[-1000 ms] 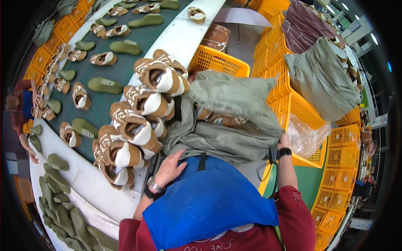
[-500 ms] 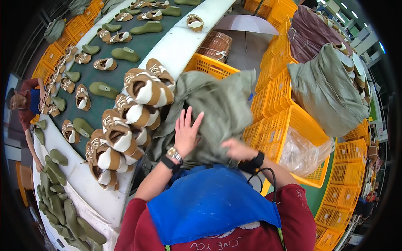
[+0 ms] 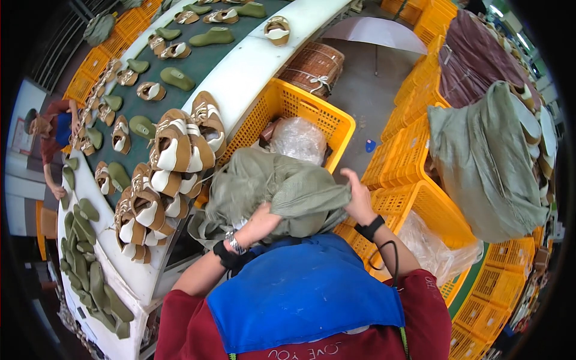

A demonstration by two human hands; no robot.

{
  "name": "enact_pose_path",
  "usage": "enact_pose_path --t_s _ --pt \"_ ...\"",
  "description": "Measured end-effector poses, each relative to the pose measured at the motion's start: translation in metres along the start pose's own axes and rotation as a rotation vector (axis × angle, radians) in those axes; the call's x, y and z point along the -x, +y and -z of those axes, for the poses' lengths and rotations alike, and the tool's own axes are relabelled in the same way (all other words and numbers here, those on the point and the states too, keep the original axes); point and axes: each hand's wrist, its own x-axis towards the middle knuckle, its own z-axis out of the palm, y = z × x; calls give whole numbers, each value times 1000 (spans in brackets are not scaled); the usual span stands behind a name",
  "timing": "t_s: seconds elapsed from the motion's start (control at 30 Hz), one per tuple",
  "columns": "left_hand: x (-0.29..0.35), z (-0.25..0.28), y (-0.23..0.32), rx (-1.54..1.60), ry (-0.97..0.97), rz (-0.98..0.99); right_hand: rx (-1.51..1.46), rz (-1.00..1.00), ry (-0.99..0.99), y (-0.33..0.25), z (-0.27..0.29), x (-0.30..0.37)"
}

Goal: Organizing shoes and shoe lasts on a conveyor belt and workstation in a shoe factory.

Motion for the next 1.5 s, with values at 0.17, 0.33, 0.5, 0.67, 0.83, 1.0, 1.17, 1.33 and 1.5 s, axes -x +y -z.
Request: enact_pose_path --t_s 0.17,0.33,0.5,0.67,0.83,1.0,1.17,1.33,1.5 --pt "-16 6 99 207 -175 -190 -625 347 -432 5 -27 -78" --pt "-89 35 117 137 -29 -197 -1043 -173 -740 -30 -38 -63" --pt "-127 58 60 -473 215 -256 -1412 -771 -524 66 -41 -111" --pt "-52 72 -74 -652 431 -220 -1360 -871 -202 133 -60 -98" --pt "3 13 -166 -770 175 256 -1460 -822 -314 101 -55 -142" --pt "-19 -7 -161 -648 530 29 -1629 -707 -565 -34 -72 -104" --pt "-6 20 -126 -457 402 84 -1516 -493 -478 -16 -15 -126" --pt "43 -32 -61 -535 15 -207 -485 -677 -283 117 -19 -168" --pt "29 6 -121 16 -72 184 -92 -359 -106 178 -35 -161"
